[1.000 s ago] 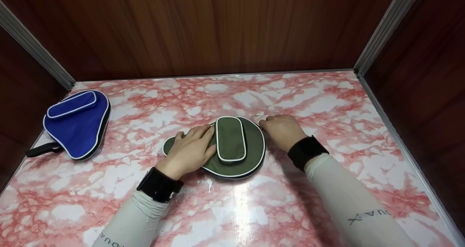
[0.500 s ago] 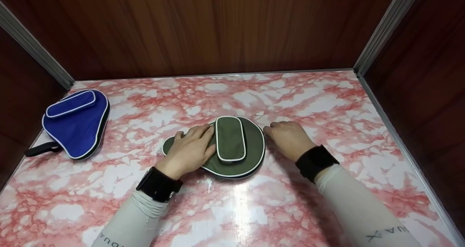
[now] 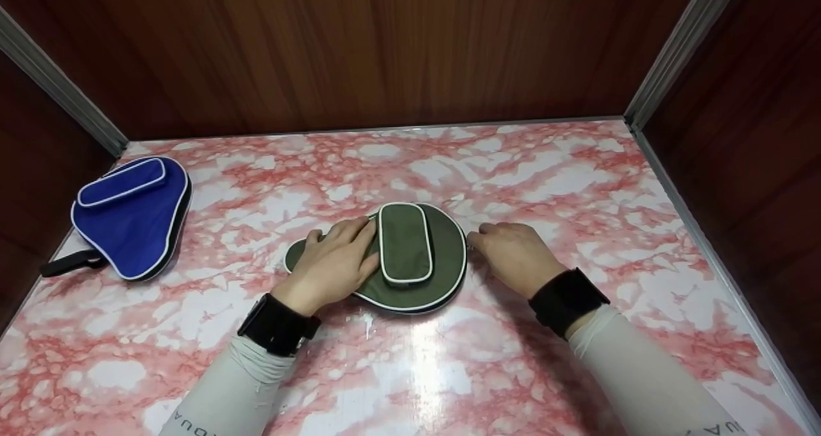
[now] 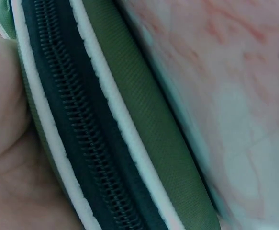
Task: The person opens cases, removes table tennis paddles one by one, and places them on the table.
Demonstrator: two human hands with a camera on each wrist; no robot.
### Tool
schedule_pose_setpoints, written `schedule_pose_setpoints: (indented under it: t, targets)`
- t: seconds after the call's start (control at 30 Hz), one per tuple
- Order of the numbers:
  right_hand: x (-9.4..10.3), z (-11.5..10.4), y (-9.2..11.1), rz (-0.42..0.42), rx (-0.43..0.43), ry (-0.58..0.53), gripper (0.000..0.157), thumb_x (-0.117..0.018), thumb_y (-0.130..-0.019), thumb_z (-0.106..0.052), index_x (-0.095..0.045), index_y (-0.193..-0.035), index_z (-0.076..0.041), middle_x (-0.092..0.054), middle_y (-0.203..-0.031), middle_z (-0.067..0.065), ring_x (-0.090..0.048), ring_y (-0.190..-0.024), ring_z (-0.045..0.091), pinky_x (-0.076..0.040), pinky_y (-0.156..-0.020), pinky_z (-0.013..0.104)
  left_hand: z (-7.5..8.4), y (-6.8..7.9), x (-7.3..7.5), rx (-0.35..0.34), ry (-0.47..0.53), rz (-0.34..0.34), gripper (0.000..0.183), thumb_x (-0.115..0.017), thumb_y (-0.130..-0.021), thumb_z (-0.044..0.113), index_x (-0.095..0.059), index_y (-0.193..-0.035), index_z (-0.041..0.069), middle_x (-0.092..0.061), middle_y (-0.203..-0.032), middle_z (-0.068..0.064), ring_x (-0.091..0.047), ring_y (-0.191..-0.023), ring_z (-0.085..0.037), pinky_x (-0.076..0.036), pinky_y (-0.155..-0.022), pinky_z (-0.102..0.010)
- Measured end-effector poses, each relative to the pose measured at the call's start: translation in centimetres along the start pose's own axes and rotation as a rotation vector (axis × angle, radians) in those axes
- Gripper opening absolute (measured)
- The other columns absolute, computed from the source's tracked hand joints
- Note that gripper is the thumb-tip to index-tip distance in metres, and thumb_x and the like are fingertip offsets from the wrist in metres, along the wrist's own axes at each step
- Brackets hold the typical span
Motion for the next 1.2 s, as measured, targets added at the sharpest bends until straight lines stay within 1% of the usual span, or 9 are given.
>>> schedule_pose_setpoints:
  t: [0.1, 0.33, 0.47, 0.6, 0.73, 0.87, 0.93, 1.07, 1.2]
  targets:
    - [0.1, -0.3, 0.2, 0.003, 0.006, 0.004, 0.031, -0.082, -0.079, 0.007, -0.067, -0.092, -0.017, -0.06, -0.084, -0.002, -0.065, -0.075, 0.024, -0.056, -0.066, 0.05, 0.0, 0.0, 0.1, 0.001, 0.005, -0.001, 0.068, -0.046, -0.115, 0.054, -0.039, -0.173, 0.019, -0.044, -0.172, -0.009, -0.039, -0.158, -0.031, -0.032, -0.118, -0.073]
    - [0.5, -1.1, 0.8, -0.019, 0.016, 0.011, 0.022, -0.079, -0.092, 0.0, -0.071, -0.1, -0.018, -0.064, -0.091, -0.001, -0.069, -0.081, 0.022, -0.058, -0.07, 0.049, -0.1, 0.0, 0.0, -0.001, 0.013, -0.014, 0.068, -0.045, -0.116, 0.054, -0.038, -0.174, 0.019, -0.042, -0.173, -0.009, -0.037, -0.159, -0.031, -0.03, -0.12, -0.075]
    - [0.5, -1.3, 1.1, -0.015, 0.017, 0.013, 0.022, -0.078, -0.095, 0.001, -0.072, -0.106, -0.017, -0.068, -0.096, 0.0, -0.072, -0.085, 0.024, -0.06, -0.072, 0.051, -0.1, 0.0, 0.0, -0.001, 0.014, -0.014, 0.068, -0.044, -0.116, 0.053, -0.038, -0.174, 0.019, -0.042, -0.173, -0.009, -0.037, -0.16, -0.032, -0.03, -0.12, -0.075]
    - [0.2, -1.5, 1.1, 0.002, -0.005, -0.018, 0.019, -0.079, -0.095, 0.0, -0.072, -0.105, -0.014, -0.071, -0.098, 0.001, -0.074, -0.088, 0.025, -0.06, -0.073, 0.051, -0.2, -0.1, 0.0, -0.018, 0.039, -0.032, 0.069, -0.045, -0.116, 0.053, -0.036, -0.174, 0.018, -0.039, -0.175, -0.011, -0.035, -0.161, -0.034, -0.027, -0.121, -0.076]
    - [-0.3, -1.7, 1.0, 0.019, -0.022, -0.031, 0.014, -0.081, -0.095, -0.003, -0.07, -0.101, -0.011, -0.071, -0.095, 0.003, -0.073, -0.084, 0.027, -0.059, -0.073, 0.052, -0.7, 0.0, 0.3, -0.093, 0.134, -0.098, 0.079, -0.057, -0.111, 0.055, -0.034, -0.175, 0.015, -0.032, -0.178, -0.015, -0.029, -0.164, -0.039, -0.022, -0.123, -0.077]
    - [-0.6, -1.6, 0.4, 0.048, -0.032, -0.008, 0.016, -0.08, -0.092, -0.004, -0.067, -0.094, -0.011, -0.065, -0.087, 0.003, -0.069, -0.073, 0.028, -0.057, -0.066, 0.052, -1.3, 0.5, 1.0, -0.2, 0.263, -0.148, 0.092, -0.08, -0.097, 0.054, -0.041, -0.171, 0.015, -0.028, -0.18, -0.013, -0.025, -0.165, -0.041, -0.018, -0.126, -0.074]
    - [-0.6, -1.3, 0.0, 0.06, -0.044, 0.007, 0.016, -0.079, -0.093, -0.005, -0.064, -0.091, -0.012, -0.062, -0.084, 0.003, -0.066, -0.068, 0.026, -0.056, -0.062, 0.051, -1.5, 0.6, 1.1, -0.233, 0.295, -0.157, 0.095, -0.087, -0.092, 0.054, -0.045, -0.169, 0.018, -0.026, -0.181, -0.011, -0.024, -0.166, -0.039, -0.018, -0.127, -0.072]
    - [-0.7, -0.5, -1.2, 0.049, -0.075, 0.033, 0.016, -0.074, -0.094, -0.004, -0.06, -0.089, -0.011, -0.058, -0.081, 0.005, -0.063, -0.065, 0.027, -0.054, -0.057, 0.051, -1.7, 0.5, 1.0, -0.234, 0.288, -0.15, 0.101, -0.09, -0.086, 0.059, -0.045, -0.168, 0.022, -0.023, -0.182, -0.01, -0.024, -0.166, -0.035, -0.022, -0.127, -0.07]
    - [-0.5, 0.3, -2.3, 0.024, -0.082, 0.04, 0.02, -0.081, -0.089, -0.003, -0.062, -0.087, -0.011, -0.06, -0.08, 0.005, -0.067, -0.068, 0.03, -0.054, -0.057, 0.053, -2.0, 0.2, 0.8, -0.192, 0.264, -0.101, 0.102, -0.087, -0.087, 0.066, -0.044, -0.17, 0.025, -0.022, -0.182, -0.01, -0.025, -0.166, -0.035, -0.03, -0.122, -0.069]
Point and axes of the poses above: each hand's wrist, its own y-axis away from the middle knuckle, its own x-axis out of the back of the hand, z = x × y, the point moved 6 cm from there along -y, towards the middle knuckle
